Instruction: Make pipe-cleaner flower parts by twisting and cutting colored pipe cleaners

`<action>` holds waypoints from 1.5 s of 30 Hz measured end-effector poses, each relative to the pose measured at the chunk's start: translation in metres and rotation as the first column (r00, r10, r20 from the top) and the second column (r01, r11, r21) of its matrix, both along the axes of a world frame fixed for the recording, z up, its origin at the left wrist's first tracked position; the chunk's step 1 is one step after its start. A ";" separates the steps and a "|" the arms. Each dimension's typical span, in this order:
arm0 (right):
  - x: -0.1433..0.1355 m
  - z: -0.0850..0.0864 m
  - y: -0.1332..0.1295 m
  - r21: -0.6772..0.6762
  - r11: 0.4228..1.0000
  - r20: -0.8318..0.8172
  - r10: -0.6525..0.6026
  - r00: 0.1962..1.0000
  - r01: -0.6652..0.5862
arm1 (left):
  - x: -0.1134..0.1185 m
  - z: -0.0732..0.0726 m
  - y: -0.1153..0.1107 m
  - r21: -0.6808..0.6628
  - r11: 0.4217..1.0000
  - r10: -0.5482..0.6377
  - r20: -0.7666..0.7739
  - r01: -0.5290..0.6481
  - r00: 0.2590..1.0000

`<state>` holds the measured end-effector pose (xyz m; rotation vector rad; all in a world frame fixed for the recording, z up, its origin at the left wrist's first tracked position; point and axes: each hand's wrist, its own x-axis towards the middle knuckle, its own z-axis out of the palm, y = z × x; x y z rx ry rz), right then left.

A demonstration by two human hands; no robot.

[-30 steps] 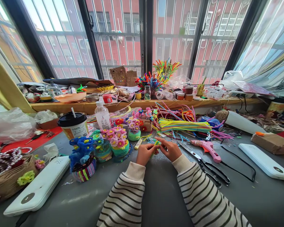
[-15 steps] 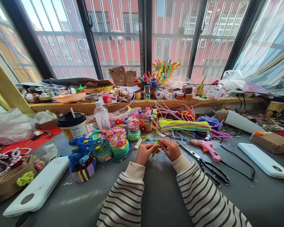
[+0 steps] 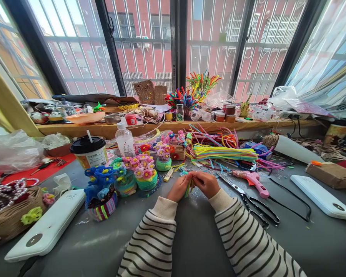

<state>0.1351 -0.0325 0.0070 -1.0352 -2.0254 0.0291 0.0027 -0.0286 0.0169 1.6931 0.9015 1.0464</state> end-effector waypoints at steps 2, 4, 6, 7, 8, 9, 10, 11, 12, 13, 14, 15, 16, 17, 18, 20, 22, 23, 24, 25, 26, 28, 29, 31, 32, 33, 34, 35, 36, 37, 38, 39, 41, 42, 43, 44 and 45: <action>0.000 -0.001 0.000 -0.008 1.000 0.018 -0.017 1.000 0.018 | 0.001 0.001 -0.002 0.013 1.000 -0.008 -0.006 0.008 1.000; 0.000 -0.002 0.000 -0.012 0.999 0.030 -0.043 0.999 0.044 | 0.001 0.002 -0.003 0.045 0.999 -0.003 -0.028 0.004 1.000; -0.001 -0.003 0.000 -0.012 0.998 0.043 -0.060 0.997 0.060 | 0.001 0.001 -0.002 0.057 0.998 0.016 -0.042 -0.013 0.999; -0.001 -0.003 0.000 -0.008 0.998 0.050 -0.065 0.997 0.066 | 0.002 0.000 -0.002 0.042 0.999 0.020 -0.036 -0.019 0.999; -0.001 -0.002 0.000 -0.006 0.997 0.058 -0.073 0.996 0.073 | 0.002 0.000 -0.002 0.013 1.000 0.017 -0.021 -0.017 1.000; -0.002 -0.002 -0.001 -0.003 0.997 0.067 -0.081 0.994 0.082 | 0.002 -0.001 -0.002 -0.023 1.000 0.009 -0.001 -0.009 1.000; -0.002 -0.002 -0.001 -0.002 0.996 0.075 -0.090 0.993 0.091 | 0.003 -0.002 -0.001 -0.053 0.999 0.000 0.022 0.001 1.000; -0.002 -0.001 -0.001 0.000 0.995 0.082 -0.098 0.992 0.099 | 0.003 -0.002 -0.001 -0.070 0.998 -0.006 0.039 0.008 0.999; -0.003 -0.001 -0.002 0.003 0.994 0.087 -0.106 0.991 0.107 | 0.003 -0.002 -0.002 -0.071 0.997 -0.007 0.048 0.011 0.999; -0.003 0.000 -0.002 0.008 0.993 0.087 -0.116 0.989 0.115 | 0.003 -0.001 -0.002 -0.060 0.998 -0.006 0.046 0.009 0.999; -0.003 0.000 -0.002 0.014 0.992 0.086 -0.124 0.989 0.124 | 0.003 -0.001 -0.003 -0.041 0.999 0.001 0.037 0.000 0.999; -0.003 0.001 -0.002 0.022 0.991 0.082 -0.132 0.988 0.131 | 0.002 0.000 -0.003 -0.021 1.000 0.011 0.023 -0.010 1.000; -0.004 0.001 -0.002 0.029 0.990 0.080 -0.138 0.987 0.136 | 0.002 0.001 -0.004 -0.004 1.000 0.020 0.007 -0.020 1.000; -0.004 0.001 -0.002 0.034 0.989 0.080 -0.143 0.986 0.141 | 0.001 0.001 -0.004 0.011 1.000 0.029 -0.008 -0.029 1.000; -0.004 0.001 -0.002 0.034 0.989 0.084 -0.148 0.986 0.145 | 0.001 0.001 -0.004 0.024 0.999 0.037 -0.021 -0.036 0.999; -0.003 0.001 -0.001 0.027 0.988 0.094 -0.154 0.984 0.152 | 0.001 0.000 -0.004 0.050 0.998 0.043 -0.044 -0.041 0.998; -0.003 0.000 0.000 0.023 0.987 0.099 -0.163 0.982 0.161 | 0.001 -0.004 -0.002 0.071 0.997 0.046 -0.058 -0.042 0.997; -0.003 -0.001 0.000 0.023 0.987 0.099 -0.164 0.982 0.162 | 0.001 -0.005 0.000 0.076 0.996 0.049 -0.061 -0.044 0.997; -0.003 -0.001 0.000 0.025 0.987 0.098 -0.162 0.982 0.160 | 0.001 -0.007 0.001 0.075 0.996 0.052 -0.060 -0.047 0.997; -0.003 -0.002 0.000 0.027 0.987 0.098 -0.161 0.982 0.159 | 0.001 -0.008 0.002 0.065 0.997 0.052 -0.056 -0.048 0.997; -0.002 -0.002 0.001 0.028 0.987 0.100 -0.160 0.982 0.158 | 0.001 -0.009 0.002 0.048 0.998 0.046 -0.047 -0.044 0.998; -0.002 -0.003 0.001 0.037 0.986 0.113 -0.167 0.979 0.164 | 0.001 -0.008 0.002 0.010 1.000 0.018 -0.030 -0.018 0.999; -0.002 -0.003 0.001 0.047 0.984 0.123 -0.174 0.977 0.169 | 0.001 -0.008 0.002 0.004 1.000 0.001 -0.033 0.000 0.999; -0.002 -0.004 0.001 0.081 0.980 0.136 -0.191 0.972 0.181 | 0.001 -0.006 0.000 0.023 0.999 -0.020 -0.066 0.022 0.998; -0.002 -0.004 0.002 0.102 0.977 0.137 -0.199 0.970 0.186 | 0.001 -0.006 -0.001 0.040 0.999 -0.021 -0.091 0.025 0.996; -0.002 -0.004 0.002 0.120 0.974 0.136 -0.205 0.969 0.189 | 0.001 -0.005 -0.001 0.055 0.998 -0.015 -0.116 0.021 0.993; -0.002 -0.005 0.002 0.137 0.972 0.133 -0.209 0.969 0.191 | 0.001 -0.005 -0.001 0.067 0.998 0.000 -0.134 0.009 0.991; -0.002 -0.005 0.002 0.149 0.970 0.131 -0.213 0.968 0.194 | 0.001 -0.006 -0.001 0.078 0.997 0.016 -0.147 -0.004 0.989; -0.002 -0.005 0.002 0.157 0.968 0.132 -0.215 0.968 0.194 | 0.001 -0.006 0.000 0.092 0.996 0.033 -0.158 -0.019 0.987; -0.003 -0.006 0.002 0.161 0.968 0.134 -0.216 0.967 0.194 | 0.001 -0.007 0.001 0.111 0.993 0.052 -0.169 -0.033 0.984; -0.003 -0.006 0.002 0.163 0.967 0.136 -0.217 0.967 0.194 | 0.001 -0.007 0.002 0.132 0.990 0.072 -0.182 -0.048 0.981; -0.003 -0.006 0.002 0.164 0.967 0.137 -0.218 0.966 0.195 | 0.001 -0.008 0.003 0.156 0.986 0.094 -0.198 -0.063 0.976; -0.003 -0.005 0.001 0.167 0.966 0.139 -0.219 0.966 0.195 | 0.001 -0.009 0.005 0.199 0.975 0.149 -0.237 -0.102 0.960; -0.003 -0.005 0.001 0.172 0.965 0.141 -0.222 0.965 0.197 | 0.001 -0.009 0.006 0.215 0.969 0.177 -0.257 -0.122 0.950; -0.003 -0.005 0.001 0.177 0.963 0.143 -0.228 0.963 0.202 | 0.001 -0.009 0.006 0.229 0.964 0.195 -0.274 -0.133 0.942; -0.003 -0.006 0.001 0.182 0.961 0.146 -0.233 0.961 0.206 | 0.001 -0.009 0.006 0.239 0.961 0.204 -0.281 -0.138 0.938; -0.004 -0.006 0.001 0.186 0.960 0.149 -0.240 0.959 0.211 | 0.001 -0.009 0.006 0.244 0.960 0.204 -0.278 -0.137 0.939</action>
